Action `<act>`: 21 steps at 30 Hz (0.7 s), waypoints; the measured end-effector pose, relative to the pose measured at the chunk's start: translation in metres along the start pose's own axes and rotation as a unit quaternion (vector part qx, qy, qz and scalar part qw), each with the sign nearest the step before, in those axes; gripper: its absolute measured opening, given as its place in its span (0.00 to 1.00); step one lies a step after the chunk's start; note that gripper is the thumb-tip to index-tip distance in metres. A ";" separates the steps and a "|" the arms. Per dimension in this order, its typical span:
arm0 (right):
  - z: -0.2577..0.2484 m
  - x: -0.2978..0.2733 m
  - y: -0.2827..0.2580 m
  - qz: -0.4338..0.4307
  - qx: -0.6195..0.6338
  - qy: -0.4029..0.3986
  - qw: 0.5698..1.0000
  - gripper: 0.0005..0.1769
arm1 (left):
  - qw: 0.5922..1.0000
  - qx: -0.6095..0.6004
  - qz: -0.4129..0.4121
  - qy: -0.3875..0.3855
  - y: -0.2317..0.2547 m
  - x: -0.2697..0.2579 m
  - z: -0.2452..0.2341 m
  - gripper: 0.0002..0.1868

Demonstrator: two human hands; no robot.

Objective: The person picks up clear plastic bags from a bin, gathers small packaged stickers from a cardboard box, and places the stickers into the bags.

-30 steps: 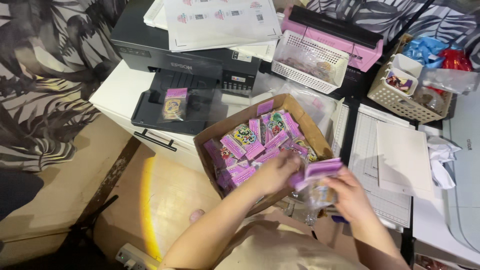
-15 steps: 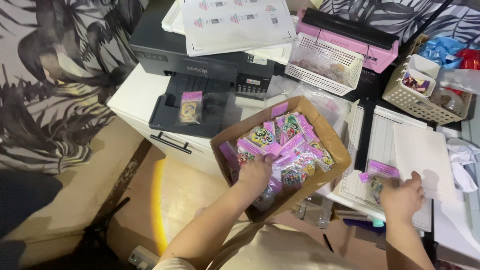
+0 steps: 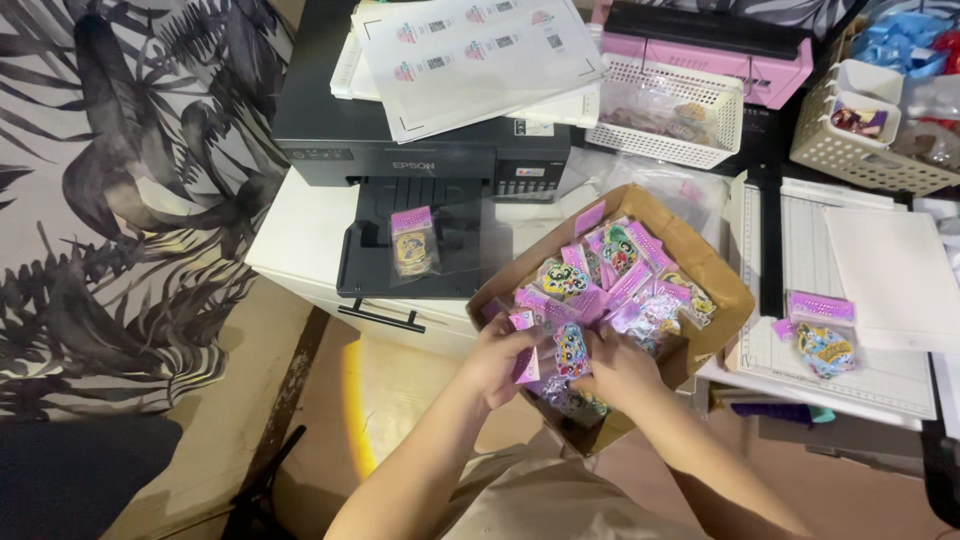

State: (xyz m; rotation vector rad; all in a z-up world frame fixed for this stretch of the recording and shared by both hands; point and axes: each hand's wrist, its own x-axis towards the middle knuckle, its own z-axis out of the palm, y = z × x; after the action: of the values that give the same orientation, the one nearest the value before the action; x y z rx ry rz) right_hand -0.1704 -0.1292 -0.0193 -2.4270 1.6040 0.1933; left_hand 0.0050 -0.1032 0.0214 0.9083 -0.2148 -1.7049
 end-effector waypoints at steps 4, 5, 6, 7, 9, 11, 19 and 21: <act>0.002 0.006 0.020 0.031 0.176 -0.049 0.983 0.35 | 1.000 0.001 -0.008 0.002 0.003 -0.013 -0.002 0.27; -0.010 0.003 0.021 0.040 0.169 -0.063 0.983 0.31 | 1.000 0.010 0.023 0.001 0.003 -0.012 -0.003 0.28; -0.023 -0.001 0.023 0.048 0.163 -0.078 0.982 0.27 | 0.998 0.020 0.055 0.001 0.003 -0.011 -0.003 0.29; -0.036 -0.007 0.025 0.043 0.158 -0.078 0.983 0.27 | 0.998 0.016 0.059 0.002 0.001 -0.007 -0.008 0.29; -0.061 -0.020 0.033 0.034 0.217 -0.060 0.974 0.23 | 0.986 0.124 0.108 0.037 -0.005 0.000 -0.017 0.33; -0.087 -0.029 0.044 0.012 0.236 -0.055 0.970 0.23 | 0.975 0.172 0.132 0.056 -0.012 0.006 -0.018 0.30; -0.067 -0.043 0.061 -0.144 0.226 0.056 0.962 0.18 | 0.910 0.403 0.086 0.046 -0.083 0.001 0.043 0.14; -0.036 -0.041 0.084 -0.068 0.260 0.149 0.952 0.24 | 0.951 0.284 0.105 -0.059 -0.096 -0.010 0.052 0.33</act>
State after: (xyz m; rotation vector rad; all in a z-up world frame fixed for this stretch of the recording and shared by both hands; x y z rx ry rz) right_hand -0.2643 -0.1339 0.0157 -2.1978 1.3582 -0.5750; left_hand -0.1006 -0.0763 0.0073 1.1494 -0.8861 -1.5168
